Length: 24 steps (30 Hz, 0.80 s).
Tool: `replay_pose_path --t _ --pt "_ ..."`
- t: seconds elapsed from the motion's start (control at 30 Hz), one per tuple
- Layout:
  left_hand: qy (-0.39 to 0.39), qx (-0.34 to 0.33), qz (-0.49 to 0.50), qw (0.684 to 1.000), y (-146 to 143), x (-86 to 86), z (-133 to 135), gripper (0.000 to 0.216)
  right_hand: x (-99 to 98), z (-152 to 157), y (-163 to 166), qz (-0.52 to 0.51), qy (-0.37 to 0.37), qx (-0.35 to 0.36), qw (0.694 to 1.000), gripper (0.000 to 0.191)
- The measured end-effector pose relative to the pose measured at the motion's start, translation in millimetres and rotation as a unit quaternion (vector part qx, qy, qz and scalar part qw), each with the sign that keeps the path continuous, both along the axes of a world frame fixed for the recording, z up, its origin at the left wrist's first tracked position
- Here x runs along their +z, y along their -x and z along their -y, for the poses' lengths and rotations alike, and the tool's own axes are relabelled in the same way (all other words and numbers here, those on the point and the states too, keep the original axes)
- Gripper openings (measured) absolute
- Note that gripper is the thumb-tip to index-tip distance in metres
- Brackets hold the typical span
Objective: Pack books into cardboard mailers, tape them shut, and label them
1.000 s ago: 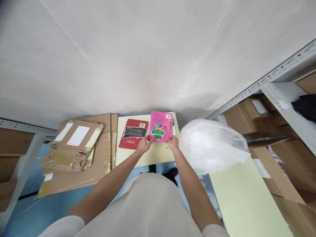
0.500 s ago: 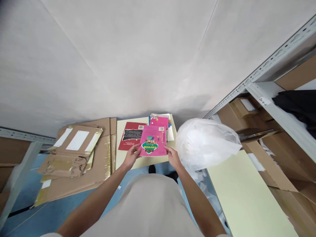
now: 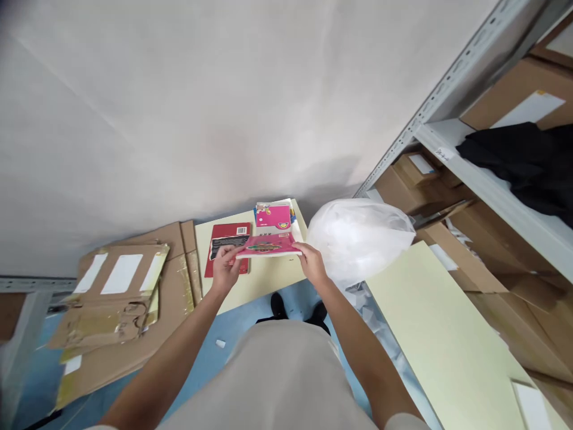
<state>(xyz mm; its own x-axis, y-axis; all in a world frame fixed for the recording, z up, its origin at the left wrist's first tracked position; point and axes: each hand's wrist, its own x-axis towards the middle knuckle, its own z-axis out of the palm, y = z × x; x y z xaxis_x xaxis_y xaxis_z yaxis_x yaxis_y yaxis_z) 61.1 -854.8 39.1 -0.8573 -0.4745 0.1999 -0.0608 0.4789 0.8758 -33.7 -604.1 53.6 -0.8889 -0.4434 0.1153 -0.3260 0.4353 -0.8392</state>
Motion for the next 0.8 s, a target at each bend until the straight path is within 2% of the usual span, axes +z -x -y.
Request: replay_pose_path --t 0.1,0.2,0.27,0.33,0.43,0.57,0.67,0.8 --pt "-0.003 -0.03 -0.037 0.999 22.7 24.6 -15.5 0.024 24.0 -20.8 -0.7 0.02 0.02 -0.068 0.997 0.025" --pt "-0.125 -0.144 -0.008 0.982 45.6 39.4 -45.4 0.038 44.4 -58.3 -4.7 0.065 0.1 -0.115 0.986 0.028" --pt "-0.192 -0.244 0.051 0.949 55.9 41.8 -72.5 0.047 55.9 -92.8 -9.9 0.1 0.174 -0.15 0.968 0.032" --pt "-0.205 -0.323 0.119 0.916 60.5 40.0 -103.9 0.049 66.0 -133.3 -16.9 0.126 0.231 -0.201 0.944 0.037" --pt "-0.214 -0.383 0.202 0.875 59.2 35.4 -156.3 0.047 76.3 -199.7 -30.2 0.132 0.27 -0.281 0.912 0.04" --pt "-0.253 -0.436 0.246 0.828 51.3 32.6 -233.8 0.047 76.9 -283.9 -52.3 0.113 0.292 -0.36 0.879 0.04" --pt "-0.256 -0.461 0.261 0.809 42.8 29.3 -292.9 0.049 69.1 -335.7 -74.5 0.094 0.316 -0.409 0.851 0.043" --pt "-0.256 -0.46 0.278 0.804 28.5 19.8 -359.6 0.055 56.7 -385.6 -114.4 0.111 0.378 -0.382 0.836 0.055"
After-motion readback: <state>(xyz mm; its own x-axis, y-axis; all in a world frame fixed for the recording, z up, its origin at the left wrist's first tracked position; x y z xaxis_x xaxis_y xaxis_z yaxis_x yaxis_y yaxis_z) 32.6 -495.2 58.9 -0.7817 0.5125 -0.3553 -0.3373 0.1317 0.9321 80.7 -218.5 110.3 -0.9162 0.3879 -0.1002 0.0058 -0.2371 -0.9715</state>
